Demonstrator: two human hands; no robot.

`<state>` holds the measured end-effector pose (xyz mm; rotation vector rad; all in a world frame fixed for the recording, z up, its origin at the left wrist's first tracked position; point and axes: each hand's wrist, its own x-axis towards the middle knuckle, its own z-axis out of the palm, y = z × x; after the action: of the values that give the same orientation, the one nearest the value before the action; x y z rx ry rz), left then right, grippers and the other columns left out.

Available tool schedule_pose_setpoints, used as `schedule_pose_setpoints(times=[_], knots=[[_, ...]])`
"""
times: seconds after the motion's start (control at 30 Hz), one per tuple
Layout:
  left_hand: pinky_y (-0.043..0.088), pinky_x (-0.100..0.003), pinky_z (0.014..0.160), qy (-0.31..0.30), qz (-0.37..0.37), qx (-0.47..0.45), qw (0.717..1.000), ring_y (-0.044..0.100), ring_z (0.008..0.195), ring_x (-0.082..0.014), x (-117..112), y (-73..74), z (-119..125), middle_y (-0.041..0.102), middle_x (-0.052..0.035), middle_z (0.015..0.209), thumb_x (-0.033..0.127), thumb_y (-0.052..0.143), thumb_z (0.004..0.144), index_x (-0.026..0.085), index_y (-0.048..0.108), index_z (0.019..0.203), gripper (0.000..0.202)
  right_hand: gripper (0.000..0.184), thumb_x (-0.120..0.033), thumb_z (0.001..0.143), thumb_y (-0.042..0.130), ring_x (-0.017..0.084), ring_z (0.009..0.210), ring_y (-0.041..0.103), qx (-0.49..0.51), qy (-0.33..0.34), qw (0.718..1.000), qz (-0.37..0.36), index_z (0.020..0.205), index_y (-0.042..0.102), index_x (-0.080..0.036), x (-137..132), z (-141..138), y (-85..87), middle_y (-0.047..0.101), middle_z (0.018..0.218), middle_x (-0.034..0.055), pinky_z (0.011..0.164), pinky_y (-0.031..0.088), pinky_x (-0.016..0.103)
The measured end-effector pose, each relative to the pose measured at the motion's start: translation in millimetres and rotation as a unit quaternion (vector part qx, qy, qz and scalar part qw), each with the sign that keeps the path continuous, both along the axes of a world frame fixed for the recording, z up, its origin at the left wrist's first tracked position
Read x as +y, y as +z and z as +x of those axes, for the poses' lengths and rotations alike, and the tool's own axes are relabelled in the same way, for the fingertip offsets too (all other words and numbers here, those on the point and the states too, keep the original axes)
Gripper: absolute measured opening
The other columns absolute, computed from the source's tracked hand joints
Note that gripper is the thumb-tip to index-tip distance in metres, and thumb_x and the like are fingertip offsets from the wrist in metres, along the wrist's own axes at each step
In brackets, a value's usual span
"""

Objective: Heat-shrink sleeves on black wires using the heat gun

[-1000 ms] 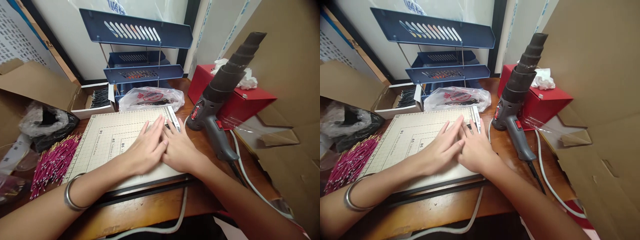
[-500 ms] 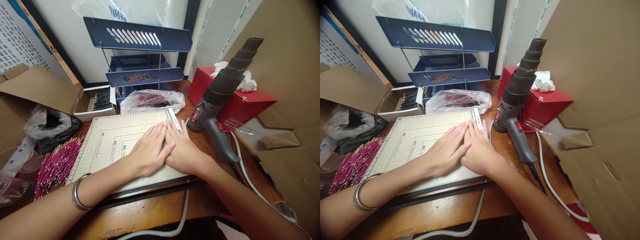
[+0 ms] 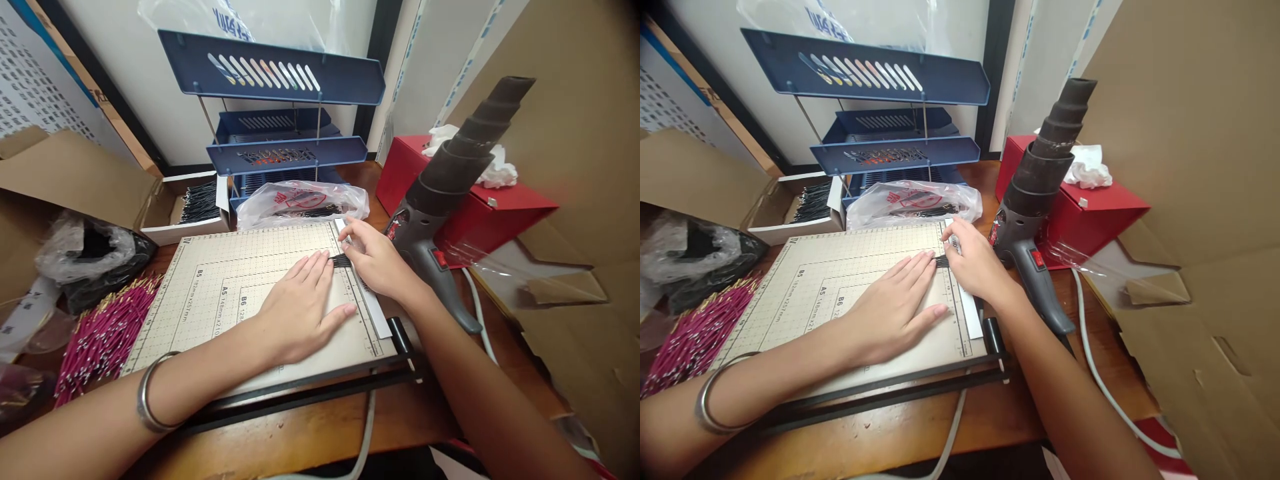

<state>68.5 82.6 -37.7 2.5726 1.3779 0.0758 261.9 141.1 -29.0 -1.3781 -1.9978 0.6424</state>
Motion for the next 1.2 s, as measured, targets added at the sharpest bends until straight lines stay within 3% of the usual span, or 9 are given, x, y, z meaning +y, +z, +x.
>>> schedule_pose_setpoints(times=[0.1,0.27,0.43,0.73,0.83,0.9,1.03,1.2], knots=[[0.015,-0.048,0.144,-0.006,-0.006,-0.001,1.0,0.019,0.173,-0.0333,1.2,1.5,1.1,0.022,-0.0227,0.182,0.079,0.012,0.109,0.0,0.035,0.173,0.104,0.017,-0.027,0.101,0.048,0.03,0.149,0.059,-0.009,0.014,1.0,0.009,0.103,0.064,-0.023,2.9,1.0,-9.2,0.068,0.15,0.0146,0.125,0.045,0.052],[0.014,-0.049,0.144,-0.008,-0.027,0.016,0.999,0.013,0.174,-0.0349,2.4,3.2,4.7,0.015,-0.0244,0.183,0.078,0.014,0.109,-0.005,0.028,0.174,0.106,0.018,-0.024,0.106,0.047,0.029,0.164,0.045,-0.06,0.02,0.998,-0.011,0.107,0.065,-0.021,-0.4,1.7,-16.5,0.048,0.172,0.0191,0.134,0.035,0.053],[0.016,-0.048,0.144,-0.007,0.0,0.001,1.0,0.018,0.174,-0.0344,2.9,-2.0,6.7,0.02,-0.0235,0.182,0.081,0.014,0.108,-0.003,0.03,0.174,0.108,0.016,-0.022,0.107,0.048,0.031,0.17,0.036,-0.09,0.008,0.996,-0.009,0.106,0.064,-0.019,-4.6,-0.9,-12.8,0.044,0.175,0.0223,0.136,0.034,0.053],[0.014,-0.05,0.144,-0.009,-0.022,0.039,0.999,0.012,0.174,-0.0369,3.8,4.2,11.0,0.013,-0.0248,0.183,0.079,0.023,0.108,-0.005,0.025,0.175,0.107,0.019,-0.024,0.104,0.046,0.033,0.163,0.046,-0.051,-0.004,0.999,-0.011,0.101,0.065,-0.019,-3.7,0.0,-14.5,0.045,0.175,0.0209,0.131,0.04,0.053],[0.013,-0.05,0.145,-0.01,-0.023,0.039,0.999,0.011,0.174,-0.0374,4.1,4.3,10.9,0.012,-0.0244,0.183,0.079,0.026,0.109,-0.005,0.025,0.175,0.107,0.026,-0.022,0.097,0.047,0.033,0.146,0.062,-0.003,0.001,0.999,-0.037,0.114,0.066,-0.019,-5.6,5.2,-13.4,0.064,0.159,0.0188,0.122,0.048,0.051],[0.014,-0.052,0.144,-0.013,-0.019,0.04,0.999,0.011,0.173,-0.0385,3.8,3.6,10.2,0.012,-0.0244,0.183,0.079,0.026,0.109,-0.005,0.026,0.175,0.107,0.041,-0.021,0.09,0.05,0.032,0.128,0.071,0.018,0.005,0.998,-0.057,0.129,0.064,-0.019,-7.5,8.8,-12.4,0.074,0.14,0.0153,0.113,0.054,0.05],[0.017,-0.054,0.144,-0.015,-0.011,0.045,0.999,0.012,0.173,-0.0397,3.4,2.1,8.9,0.012,-0.0247,0.182,0.08,0.026,0.109,-0.005,0.027,0.174,0.108,0.064,-0.021,0.08,0.059,0.034,0.117,0.073,0.019,0.009,0.997,-0.07,0.144,0.06,-0.019,-10.4,11.0,-11.9,0.076,0.134,0.0147,0.107,0.055,0.05],[0.02,-0.054,0.143,-0.024,0.006,0.025,0.999,0.017,0.172,-0.0389,3.9,-0.6,6.8,0.018,-0.0257,0.181,0.082,0.023,0.108,-0.005,0.029,0.173,0.109,0.067,-0.023,0.079,0.064,0.035,0.111,0.075,0.006,-0.017,0.998,-0.055,0.146,0.062,-0.02,-10.9,7.2,-12.0,0.08,0.122,0.0136,0.1,0.058,0.049]])
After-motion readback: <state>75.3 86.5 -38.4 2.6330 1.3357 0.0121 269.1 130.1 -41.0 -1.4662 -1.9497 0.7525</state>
